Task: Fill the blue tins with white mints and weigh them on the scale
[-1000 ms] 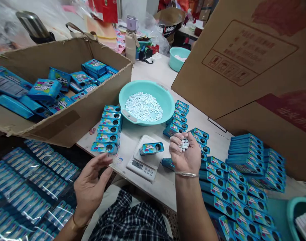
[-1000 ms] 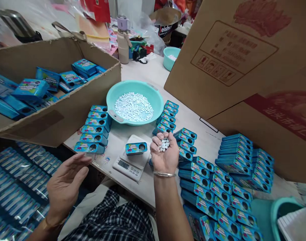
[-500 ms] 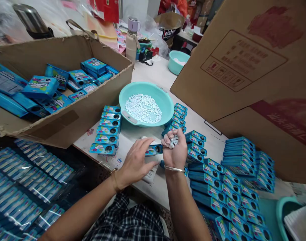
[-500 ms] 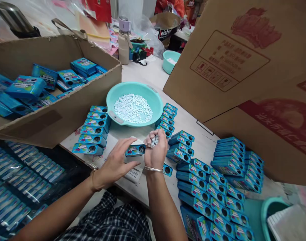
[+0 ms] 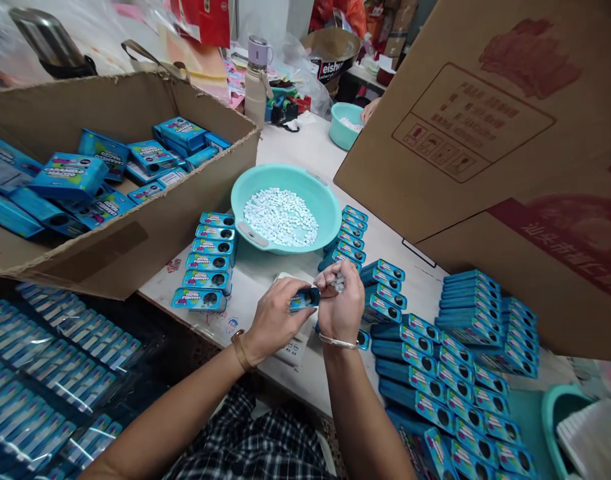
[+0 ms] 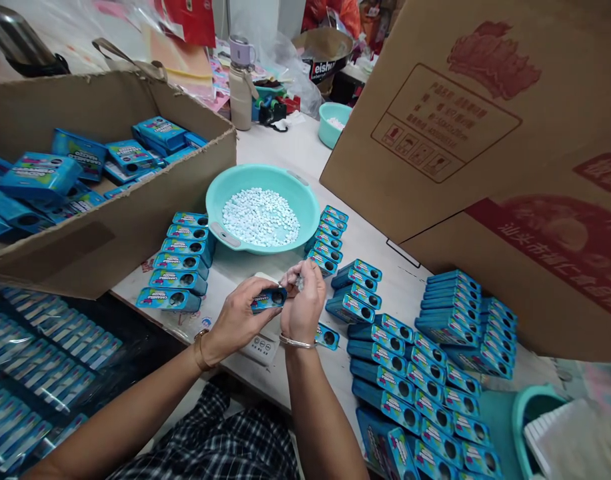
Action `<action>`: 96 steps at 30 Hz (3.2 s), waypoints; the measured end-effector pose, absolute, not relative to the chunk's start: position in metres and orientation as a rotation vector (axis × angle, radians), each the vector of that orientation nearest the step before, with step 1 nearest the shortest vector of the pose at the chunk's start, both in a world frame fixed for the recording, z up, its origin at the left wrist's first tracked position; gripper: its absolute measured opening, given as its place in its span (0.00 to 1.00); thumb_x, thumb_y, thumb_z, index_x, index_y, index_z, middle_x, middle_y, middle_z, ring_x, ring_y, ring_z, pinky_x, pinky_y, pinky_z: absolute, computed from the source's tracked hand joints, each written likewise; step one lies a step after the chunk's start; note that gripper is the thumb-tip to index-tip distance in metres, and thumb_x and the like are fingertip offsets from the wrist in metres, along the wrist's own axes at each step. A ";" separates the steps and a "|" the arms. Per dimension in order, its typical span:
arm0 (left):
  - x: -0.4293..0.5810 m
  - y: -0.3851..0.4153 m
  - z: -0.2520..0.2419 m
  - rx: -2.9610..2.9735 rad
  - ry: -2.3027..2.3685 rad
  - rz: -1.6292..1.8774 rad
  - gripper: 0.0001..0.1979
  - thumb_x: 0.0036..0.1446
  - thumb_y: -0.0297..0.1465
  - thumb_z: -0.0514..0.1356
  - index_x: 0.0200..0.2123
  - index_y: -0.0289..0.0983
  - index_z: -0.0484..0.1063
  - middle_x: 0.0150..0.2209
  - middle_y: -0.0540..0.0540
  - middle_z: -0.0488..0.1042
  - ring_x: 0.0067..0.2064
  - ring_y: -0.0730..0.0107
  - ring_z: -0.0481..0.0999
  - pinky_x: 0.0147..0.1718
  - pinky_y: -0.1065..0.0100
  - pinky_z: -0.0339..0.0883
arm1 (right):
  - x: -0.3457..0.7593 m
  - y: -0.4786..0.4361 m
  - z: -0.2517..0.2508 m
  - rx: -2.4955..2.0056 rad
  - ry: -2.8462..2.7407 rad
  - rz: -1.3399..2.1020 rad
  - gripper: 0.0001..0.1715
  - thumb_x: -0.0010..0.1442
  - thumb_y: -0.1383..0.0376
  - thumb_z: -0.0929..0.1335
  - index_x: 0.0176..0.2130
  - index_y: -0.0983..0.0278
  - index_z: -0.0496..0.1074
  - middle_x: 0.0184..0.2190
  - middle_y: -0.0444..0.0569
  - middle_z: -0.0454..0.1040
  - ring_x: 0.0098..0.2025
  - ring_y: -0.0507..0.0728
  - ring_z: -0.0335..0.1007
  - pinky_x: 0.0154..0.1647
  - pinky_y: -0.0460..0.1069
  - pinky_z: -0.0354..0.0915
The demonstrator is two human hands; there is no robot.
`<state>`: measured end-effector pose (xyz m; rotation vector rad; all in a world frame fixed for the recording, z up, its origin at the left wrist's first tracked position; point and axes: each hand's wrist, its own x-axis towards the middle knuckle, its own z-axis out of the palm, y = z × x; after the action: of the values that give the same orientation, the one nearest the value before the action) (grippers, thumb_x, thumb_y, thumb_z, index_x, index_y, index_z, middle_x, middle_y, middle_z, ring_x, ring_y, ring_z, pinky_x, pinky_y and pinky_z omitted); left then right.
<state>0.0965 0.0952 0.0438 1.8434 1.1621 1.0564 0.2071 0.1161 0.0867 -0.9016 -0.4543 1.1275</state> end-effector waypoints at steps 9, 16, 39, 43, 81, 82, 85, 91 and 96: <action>0.057 0.086 0.060 1.804 1.274 1.227 0.28 0.54 0.35 0.66 0.57 0.41 0.65 0.55 0.42 0.70 0.57 0.58 0.69 0.56 0.55 0.65 | 0.248 0.112 0.094 -0.672 -0.105 1.456 0.11 0.62 0.64 0.64 0.27 0.63 0.61 0.19 0.36 0.55 0.16 0.45 0.48 0.13 0.40 0.46; 0.012 0.017 0.012 1.561 1.613 1.363 0.18 0.60 0.32 0.60 0.53 0.39 0.68 0.49 0.43 0.73 0.50 0.62 0.75 0.52 0.57 0.70 | 0.288 0.085 0.099 -0.602 -0.039 1.432 0.10 0.62 0.67 0.63 0.28 0.62 0.60 0.20 0.37 0.56 0.17 0.46 0.49 0.14 0.41 0.49; 0.061 0.024 -0.027 2.437 1.551 0.613 0.19 0.61 0.22 0.51 0.54 0.38 0.68 0.48 0.40 0.72 0.46 0.56 0.68 0.45 0.55 0.62 | 0.277 0.076 0.101 -0.556 -0.008 1.469 0.12 0.65 0.64 0.60 0.29 0.63 0.61 0.20 0.37 0.54 0.17 0.46 0.48 0.14 0.41 0.49; 0.049 0.021 -0.023 2.381 1.417 0.999 0.14 0.62 0.21 0.53 0.47 0.40 0.71 0.41 0.44 0.75 0.42 0.62 0.71 0.43 0.59 0.63 | 0.265 0.084 0.100 -0.580 0.032 1.496 0.15 0.67 0.64 0.58 0.28 0.63 0.62 0.20 0.37 0.55 0.17 0.46 0.49 0.14 0.41 0.50; 0.097 0.115 0.095 2.365 1.311 0.816 0.07 0.62 0.34 0.58 0.40 0.40 0.75 0.37 0.47 0.75 0.41 0.63 0.71 0.41 0.60 0.62 | 0.271 0.084 0.106 -0.664 0.126 1.358 0.14 0.66 0.65 0.60 0.28 0.62 0.62 0.20 0.37 0.61 0.28 0.49 0.69 0.43 0.55 0.72; 0.089 0.117 0.102 2.328 1.313 0.922 0.07 0.62 0.34 0.58 0.40 0.41 0.75 0.37 0.47 0.75 0.42 0.63 0.72 0.42 0.60 0.63 | 0.280 0.081 0.108 -0.640 0.120 1.329 0.13 0.65 0.66 0.60 0.28 0.63 0.62 0.20 0.37 0.61 0.26 0.48 0.67 0.42 0.54 0.72; 0.061 0.122 0.129 2.151 1.380 1.340 0.06 0.62 0.34 0.58 0.36 0.41 0.75 0.36 0.49 0.75 0.40 0.66 0.73 0.43 0.61 0.66 | 0.312 0.069 0.112 -0.573 0.050 1.250 0.11 0.62 0.71 0.61 0.27 0.64 0.60 0.21 0.37 0.60 0.24 0.46 0.63 0.32 0.46 0.70; 0.034 0.113 0.147 2.117 1.408 1.331 0.09 0.63 0.36 0.57 0.41 0.39 0.74 0.40 0.48 0.75 0.43 0.66 0.74 0.47 0.60 0.67 | 0.354 0.045 0.107 -0.587 -0.051 1.195 0.09 0.58 0.73 0.63 0.28 0.63 0.59 0.22 0.38 0.60 0.23 0.47 0.60 0.25 0.44 0.65; 0.053 0.109 0.114 2.418 1.355 0.859 0.32 0.56 0.45 0.62 0.60 0.39 0.61 0.56 0.39 0.68 0.58 0.54 0.65 0.58 0.51 0.59 | 0.364 0.030 0.105 -0.614 -0.017 1.160 0.10 0.56 0.73 0.64 0.27 0.63 0.59 0.22 0.37 0.59 0.23 0.46 0.59 0.24 0.43 0.63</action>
<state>0.0528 0.1085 0.1135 2.4184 1.3553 0.8592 0.3639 0.0302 0.1048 -0.6135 -0.0166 1.1604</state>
